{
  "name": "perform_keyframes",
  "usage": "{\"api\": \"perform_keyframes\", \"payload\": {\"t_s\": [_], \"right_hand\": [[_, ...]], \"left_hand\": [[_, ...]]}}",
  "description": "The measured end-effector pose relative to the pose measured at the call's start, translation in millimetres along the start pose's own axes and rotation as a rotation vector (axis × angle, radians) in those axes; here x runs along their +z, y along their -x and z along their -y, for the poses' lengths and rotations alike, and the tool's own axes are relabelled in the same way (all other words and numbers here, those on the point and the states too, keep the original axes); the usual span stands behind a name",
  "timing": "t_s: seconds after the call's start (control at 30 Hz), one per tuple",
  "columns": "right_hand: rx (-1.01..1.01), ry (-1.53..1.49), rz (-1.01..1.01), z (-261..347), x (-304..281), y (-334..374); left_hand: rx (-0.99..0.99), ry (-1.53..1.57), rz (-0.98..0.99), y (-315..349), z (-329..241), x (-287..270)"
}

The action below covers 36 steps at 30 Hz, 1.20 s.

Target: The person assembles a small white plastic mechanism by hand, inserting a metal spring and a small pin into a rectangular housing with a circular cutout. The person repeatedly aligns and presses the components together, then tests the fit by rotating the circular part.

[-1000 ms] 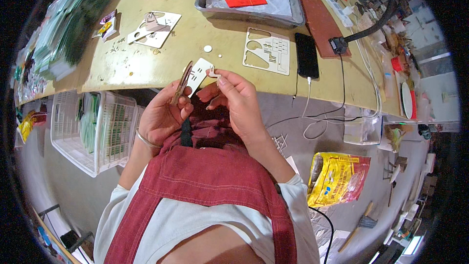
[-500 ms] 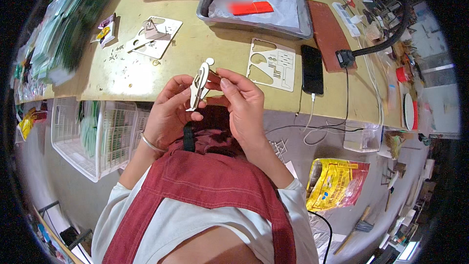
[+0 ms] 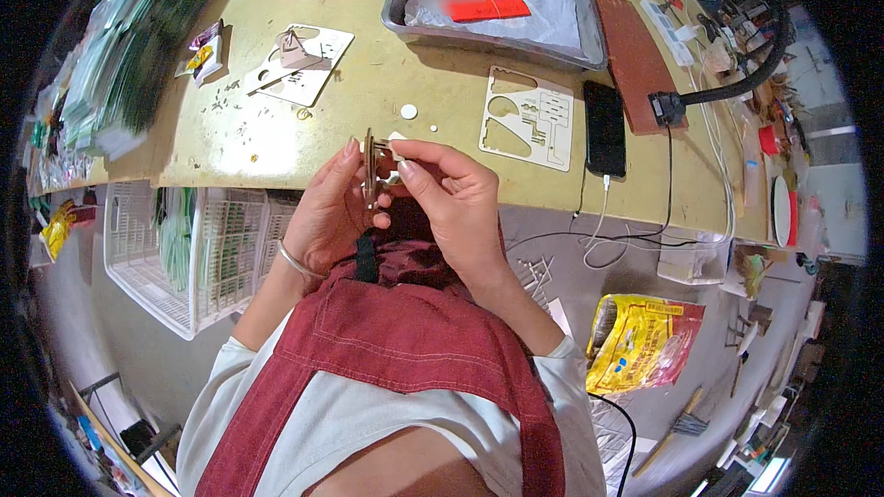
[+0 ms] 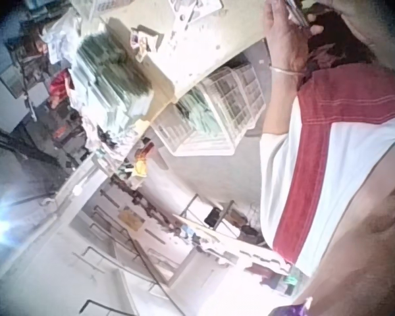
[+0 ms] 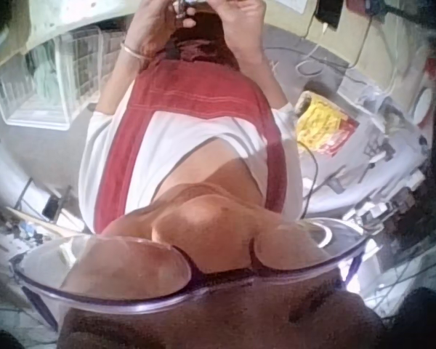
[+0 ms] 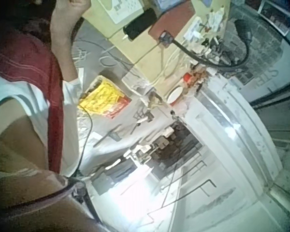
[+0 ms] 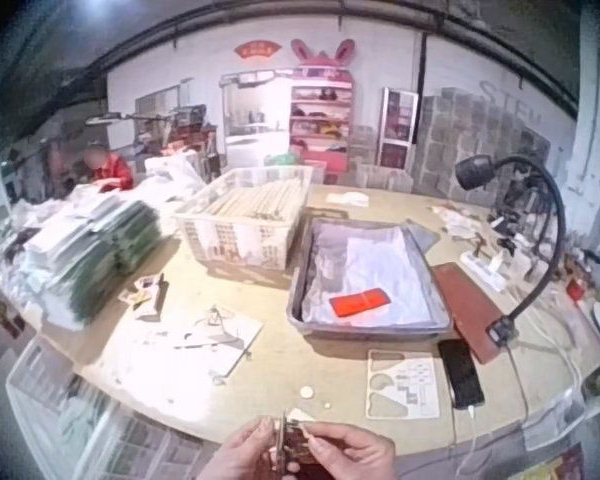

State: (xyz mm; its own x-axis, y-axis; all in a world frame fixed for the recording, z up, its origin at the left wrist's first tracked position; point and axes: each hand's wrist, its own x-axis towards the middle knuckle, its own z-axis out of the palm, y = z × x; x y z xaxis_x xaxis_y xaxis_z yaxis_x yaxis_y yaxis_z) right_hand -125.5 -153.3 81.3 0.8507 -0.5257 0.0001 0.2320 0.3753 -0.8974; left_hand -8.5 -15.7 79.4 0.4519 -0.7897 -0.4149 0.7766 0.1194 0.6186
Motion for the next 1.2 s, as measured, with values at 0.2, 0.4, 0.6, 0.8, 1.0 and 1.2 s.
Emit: {"api": "perform_keyframes", "payload": {"t_s": [0.2, 0.4, 0.6, 0.8, 1.0, 1.2], "right_hand": [[-0.043, 0.171, 0.018, 0.7, 2.7, 1.2], [-0.063, 0.317, 0.005, 1.8, 6.5, 6.0], [-0.237, 0.641, -0.032, 6.6, 6.9, 7.1], [-0.187, 0.61, -0.026, 11.7, 4.7, 5.2], [-0.125, 0.552, -0.015, 16.9, 3.8, 5.0], [-0.101, 0.531, 0.027, 20.7, 0.7, 3.4]], "left_hand": [[-0.055, 0.121, 0.033, -2.0, 3.3, -11.9], [-0.141, 0.341, 0.085, -7.0, 8.7, -23.7], [-0.108, 0.398, 0.085, -7.9, 10.7, -24.1], [-0.031, 0.274, 0.1, -6.8, 10.9, -21.2], [-0.005, 0.213, 0.188, -7.4, 8.4, -25.0], [0.014, 0.196, 0.205, -9.2, 8.6, -26.3]]}}
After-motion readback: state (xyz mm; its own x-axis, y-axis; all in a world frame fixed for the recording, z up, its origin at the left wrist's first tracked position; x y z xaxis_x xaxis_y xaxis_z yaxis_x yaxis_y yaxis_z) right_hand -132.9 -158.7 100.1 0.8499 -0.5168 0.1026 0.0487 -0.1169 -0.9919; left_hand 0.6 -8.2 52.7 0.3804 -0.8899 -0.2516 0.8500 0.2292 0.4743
